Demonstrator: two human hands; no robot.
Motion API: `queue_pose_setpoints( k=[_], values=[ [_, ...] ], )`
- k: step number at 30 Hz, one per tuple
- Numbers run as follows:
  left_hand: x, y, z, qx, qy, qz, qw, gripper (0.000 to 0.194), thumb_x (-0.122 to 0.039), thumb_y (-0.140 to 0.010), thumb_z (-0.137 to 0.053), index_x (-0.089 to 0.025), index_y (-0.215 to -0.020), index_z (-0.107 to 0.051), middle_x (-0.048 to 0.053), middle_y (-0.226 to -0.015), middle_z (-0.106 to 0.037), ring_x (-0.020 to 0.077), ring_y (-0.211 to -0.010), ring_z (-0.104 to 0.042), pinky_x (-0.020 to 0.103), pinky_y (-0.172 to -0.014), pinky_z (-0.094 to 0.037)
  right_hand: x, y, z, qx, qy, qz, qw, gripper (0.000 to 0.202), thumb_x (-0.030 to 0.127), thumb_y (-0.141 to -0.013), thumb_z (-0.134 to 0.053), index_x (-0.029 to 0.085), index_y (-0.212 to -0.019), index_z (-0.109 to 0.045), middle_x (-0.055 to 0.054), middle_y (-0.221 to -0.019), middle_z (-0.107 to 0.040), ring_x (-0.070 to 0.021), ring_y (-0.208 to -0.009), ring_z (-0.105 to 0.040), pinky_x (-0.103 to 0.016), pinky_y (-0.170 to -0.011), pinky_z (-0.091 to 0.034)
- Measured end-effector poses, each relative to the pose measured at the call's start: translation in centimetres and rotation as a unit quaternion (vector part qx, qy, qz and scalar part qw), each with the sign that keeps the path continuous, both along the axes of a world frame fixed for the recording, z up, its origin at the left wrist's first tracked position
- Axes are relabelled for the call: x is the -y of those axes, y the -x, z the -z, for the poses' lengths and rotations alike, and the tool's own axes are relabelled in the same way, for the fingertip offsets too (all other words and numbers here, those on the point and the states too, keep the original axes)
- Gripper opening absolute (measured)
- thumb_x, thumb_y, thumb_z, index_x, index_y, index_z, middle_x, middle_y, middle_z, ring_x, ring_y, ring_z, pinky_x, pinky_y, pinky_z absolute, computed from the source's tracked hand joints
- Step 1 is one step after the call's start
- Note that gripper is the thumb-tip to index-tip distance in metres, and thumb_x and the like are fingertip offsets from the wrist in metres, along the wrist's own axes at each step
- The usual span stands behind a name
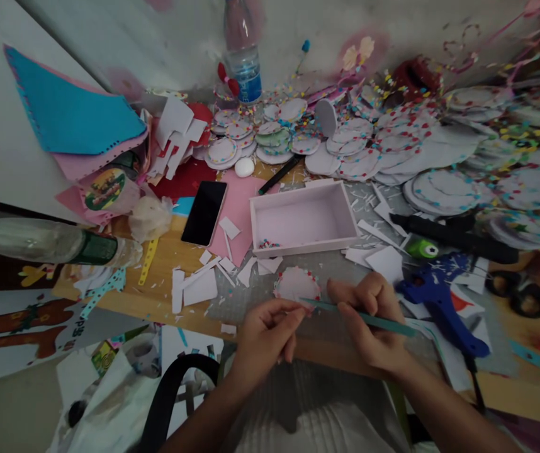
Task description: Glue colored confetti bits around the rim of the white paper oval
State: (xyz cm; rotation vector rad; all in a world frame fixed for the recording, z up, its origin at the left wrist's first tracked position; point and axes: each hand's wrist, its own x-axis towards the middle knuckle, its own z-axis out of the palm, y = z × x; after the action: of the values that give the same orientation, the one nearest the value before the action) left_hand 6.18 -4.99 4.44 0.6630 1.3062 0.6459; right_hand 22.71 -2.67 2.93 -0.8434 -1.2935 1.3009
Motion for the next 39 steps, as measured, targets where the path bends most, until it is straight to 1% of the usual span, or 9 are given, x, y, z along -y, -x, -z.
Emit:
queue_pose_setpoints(
  k=[6, 10, 12, 15, 21, 28, 33, 36, 39],
  values=[
    [-0.05, 0.0, 0.0, 0.014, -0.009, -0.017, 1.0, 0.032, -0.046, -0.08, -0.064, -0.014, -0.082, -0.068, -0.009, -0.035, -0.039, 0.0031, -0.03, -0.027, 0.018, -0.034, -0.016, 0.0, 0.16, 0.46, -0.013, -0.017, -0.006, 1.0, 0.025, 0.014, -0.093, -0.043, 0.025, -0.076, -0.029, 0.006, -0.064, -0.023, -0.012, -0.055, -0.026, -0.026, -0.049, -0.023],
    [-0.15, -0.14, -0.16, 0.021, -0.008, -0.036, 0.999, 0.031, -0.045, -0.078, -0.067, -0.014, -0.079, -0.066, -0.007, -0.043, -0.047, 0.0018, -0.031, -0.027, 0.018, -0.034, -0.015, 0.01, 0.24, 0.66, -0.017, -0.022, -0.014, 1.0, 0.025, 0.012, -0.093, -0.043, 0.024, -0.076, -0.028, 0.006, -0.064, -0.022, -0.0121, -0.056, -0.026, -0.026, -0.05, -0.024],
    [-0.16, -0.17, -0.19, 0.022, -0.007, -0.039, 0.999, 0.03, -0.044, -0.077, -0.067, -0.014, -0.076, -0.066, -0.009, -0.041, -0.043, 0.0021, -0.031, -0.027, 0.018, -0.034, -0.015, 0.01, 0.29, 0.75, -0.018, -0.022, -0.015, 0.999, 0.026, 0.011, -0.092, -0.043, 0.024, -0.077, -0.028, 0.006, -0.064, -0.022, -0.0121, -0.056, -0.026, -0.026, -0.051, -0.024],
    [-0.19, -0.16, -0.25, 0.021, -0.008, -0.037, 0.999, 0.029, -0.044, -0.078, -0.067, -0.014, -0.076, -0.066, -0.011, -0.037, -0.034, 0.0027, -0.032, -0.025, 0.019, -0.034, -0.014, 0.02, 0.32, 0.87, -0.014, -0.023, -0.011, 1.0, 0.026, 0.01, -0.092, -0.043, 0.024, -0.077, -0.028, 0.006, -0.064, -0.023, -0.0121, -0.056, -0.026, -0.026, -0.051, -0.025],
    [-0.32, -0.15, -0.36, 0.013, -0.009, -0.034, 0.999, 0.033, -0.047, -0.076, -0.067, -0.014, -0.076, -0.066, -0.01, -0.038, -0.036, 0.0028, -0.032, -0.026, 0.019, -0.035, -0.014, 0.07, 0.17, 0.95, -0.013, -0.029, -0.015, 0.999, 0.026, 0.008, -0.091, -0.042, 0.024, -0.077, -0.028, 0.006, -0.065, -0.023, -0.0121, -0.056, -0.026, -0.026, -0.051, -0.025],
    [-0.18, -0.17, -0.14, 0.012, -0.014, -0.033, 0.999, 0.031, -0.046, -0.077, -0.066, -0.015, -0.076, -0.065, -0.009, -0.04, -0.039, 0.0027, -0.032, -0.027, 0.019, -0.035, -0.015, -0.09, 0.16, 0.99, -0.017, -0.033, -0.022, 0.999, 0.026, 0.009, -0.091, -0.043, 0.024, -0.077, -0.028, 0.007, -0.065, -0.023, -0.0118, -0.056, -0.026, -0.026, -0.051, -0.024],
    [-0.25, -0.19, -0.47, 0.012, -0.011, -0.042, 0.999, 0.033, -0.048, -0.074, -0.069, -0.015, -0.073, -0.063, -0.009, -0.041, -0.039, 0.0025, -0.032, -0.027, 0.019, -0.035, -0.014, -0.06, 0.06, 0.85, -0.021, -0.029, -0.001, 0.999, 0.026, 0.01, -0.091, -0.045, 0.024, -0.076, -0.028, 0.006, -0.064, -0.022, -0.0121, -0.056, -0.027, -0.027, -0.051, -0.023],
    [-0.23, -0.15, -0.57, 0.007, -0.012, -0.039, 0.999, 0.034, -0.049, -0.075, -0.068, -0.015, -0.073, -0.064, -0.01, -0.039, -0.037, 0.0028, -0.032, -0.027, 0.018, -0.035, -0.014, 0.04, -0.05, 0.71, -0.028, -0.028, 0.01, 0.999, 0.026, 0.01, -0.091, -0.045, 0.024, -0.076, -0.028, 0.006, -0.064, -0.021, -0.0117, -0.055, -0.026, -0.028, -0.05, -0.022],
    [-0.19, -0.15, -0.5, 0.009, -0.015, -0.034, 0.999, 0.034, -0.049, -0.077, -0.067, -0.015, -0.075, -0.065, -0.01, -0.039, -0.037, 0.0027, -0.032, -0.027, 0.019, -0.035, -0.014, 0.13, -0.05, 0.59, -0.031, -0.037, 0.01, 0.999, 0.026, 0.01, -0.092, -0.045, 0.024, -0.077, -0.029, 0.006, -0.064, -0.022, -0.0118, -0.055, -0.026, -0.028, -0.051, -0.023]
  ],
)
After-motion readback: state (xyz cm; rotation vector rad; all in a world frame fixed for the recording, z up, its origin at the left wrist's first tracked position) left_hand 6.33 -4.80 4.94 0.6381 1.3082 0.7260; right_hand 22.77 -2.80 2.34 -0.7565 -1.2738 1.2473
